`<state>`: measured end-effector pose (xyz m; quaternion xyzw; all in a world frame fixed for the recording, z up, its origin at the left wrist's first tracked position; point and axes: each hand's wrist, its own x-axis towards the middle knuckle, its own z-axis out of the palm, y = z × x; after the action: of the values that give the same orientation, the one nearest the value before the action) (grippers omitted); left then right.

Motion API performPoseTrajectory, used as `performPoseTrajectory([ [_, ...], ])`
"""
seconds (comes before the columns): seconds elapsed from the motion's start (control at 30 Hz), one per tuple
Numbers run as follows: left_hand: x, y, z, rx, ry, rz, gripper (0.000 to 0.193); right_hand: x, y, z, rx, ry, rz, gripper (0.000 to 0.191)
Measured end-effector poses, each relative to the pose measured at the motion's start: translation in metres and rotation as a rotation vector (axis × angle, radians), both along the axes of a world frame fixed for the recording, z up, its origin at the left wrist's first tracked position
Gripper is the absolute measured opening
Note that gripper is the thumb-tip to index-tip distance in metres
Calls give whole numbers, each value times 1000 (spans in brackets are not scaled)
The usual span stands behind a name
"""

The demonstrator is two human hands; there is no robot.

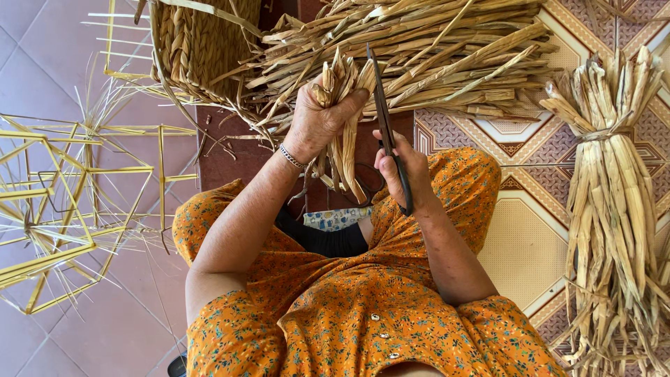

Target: The person sits on a tiled floor and uses shears to trim the ends of dried plant strips. They gather the strips into a bundle, align them, and repeatedly cut the tips to create a uniform edge. The trimmed pieces fall onto the floor.

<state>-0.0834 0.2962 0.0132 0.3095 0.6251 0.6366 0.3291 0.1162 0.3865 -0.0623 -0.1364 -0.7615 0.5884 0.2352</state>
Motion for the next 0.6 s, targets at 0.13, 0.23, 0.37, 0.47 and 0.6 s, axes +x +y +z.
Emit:
performPoseTrajectory([
  [0.13,-1,-2,5,-41,21,-30,6,-1,0,-4,49,17,-20,62],
  [0.23,-2,-3,5,-111,3,-41,11,0,2,-10,148,-40,-62,56],
  [0.37,-5,-4,-9,-103,2,-67,18,-3,0,-18,292,-75,-116,49],
  [0.47,-6,-3,-25,-98,3,-71,18,-6,-6,-24,246,-37,-138,44],
  [0.6,-12,-3,-40,50,14,-135,10,-9,-3,-32,46,38,-109,45],
])
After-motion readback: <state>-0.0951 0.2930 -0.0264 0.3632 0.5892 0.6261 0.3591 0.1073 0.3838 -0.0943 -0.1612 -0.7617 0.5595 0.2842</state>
